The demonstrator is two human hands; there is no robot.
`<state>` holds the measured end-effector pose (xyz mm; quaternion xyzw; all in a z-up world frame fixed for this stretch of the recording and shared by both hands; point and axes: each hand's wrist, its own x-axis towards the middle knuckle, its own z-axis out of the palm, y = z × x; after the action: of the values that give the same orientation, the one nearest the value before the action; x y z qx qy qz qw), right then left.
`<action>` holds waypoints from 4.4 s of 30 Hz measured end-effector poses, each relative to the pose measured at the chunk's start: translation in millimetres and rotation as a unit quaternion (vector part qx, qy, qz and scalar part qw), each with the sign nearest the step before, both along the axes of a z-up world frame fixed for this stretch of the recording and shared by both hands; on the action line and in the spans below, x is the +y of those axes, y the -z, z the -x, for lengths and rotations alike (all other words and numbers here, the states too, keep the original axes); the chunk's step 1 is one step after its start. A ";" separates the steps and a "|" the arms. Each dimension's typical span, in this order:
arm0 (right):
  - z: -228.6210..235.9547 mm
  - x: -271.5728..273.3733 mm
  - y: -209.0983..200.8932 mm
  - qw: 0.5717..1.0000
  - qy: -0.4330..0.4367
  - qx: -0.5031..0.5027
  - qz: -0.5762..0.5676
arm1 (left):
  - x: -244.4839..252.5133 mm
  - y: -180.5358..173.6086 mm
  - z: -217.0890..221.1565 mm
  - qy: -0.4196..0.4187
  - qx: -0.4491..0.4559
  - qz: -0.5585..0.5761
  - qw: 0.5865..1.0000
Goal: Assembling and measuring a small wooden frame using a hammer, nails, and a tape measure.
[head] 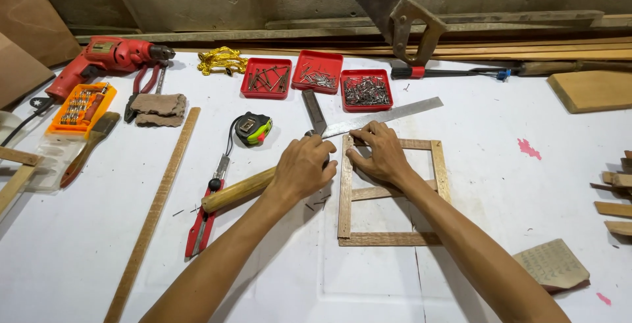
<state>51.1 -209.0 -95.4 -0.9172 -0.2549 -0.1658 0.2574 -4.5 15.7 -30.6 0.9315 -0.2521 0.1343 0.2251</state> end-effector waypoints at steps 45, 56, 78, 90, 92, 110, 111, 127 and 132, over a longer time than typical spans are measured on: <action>105.5 -35.7 2.6 0.998 -0.031 -0.030 0.055 | -53.3 -1.9 58.5 -0.108 0.315 -0.025 0.942; 107.2 -8.9 -16.1 0.995 -0.093 -0.031 0.007 | -23.2 1.9 60.7 -0.070 0.115 -0.127 0.983; 168.1 -180.1 -42.2 0.987 0.070 -0.014 0.147 | -182.0 12.7 84.5 0.127 0.081 -0.017 0.988; 191.0 -224.2 -53.1 0.975 0.127 0.020 0.180 | -238.4 48.2 81.1 0.176 0.010 0.004 0.984; 186.9 -226.2 -47.9 0.977 0.122 0.007 0.173 | -232.9 59.8 75.2 0.185 -0.022 0.016 0.982; 167.9 -157.3 -47.6 0.971 -0.027 0.132 0.197 | -136.3 26.1 124.6 0.107 0.108 -0.028 0.988; 169.8 -155.9 -48.7 0.970 -0.021 0.134 0.202 | -135.5 27.1 125.9 0.116 0.091 -0.024 0.989; 179.6 -146.1 -53.4 0.965 0.012 0.140 0.220 | -114.8 31.0 122.2 0.146 0.170 -0.039 0.974; 185.3 -133.9 -63.6 0.961 0.044 0.153 0.225 | -100.4 17.3 131.8 0.158 0.140 -0.036 0.977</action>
<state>-134.2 -342.9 -31.8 -0.9762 -0.2026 0.0268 0.0721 -136.3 -84.7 -47.9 0.8970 -0.3669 -0.0435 0.2426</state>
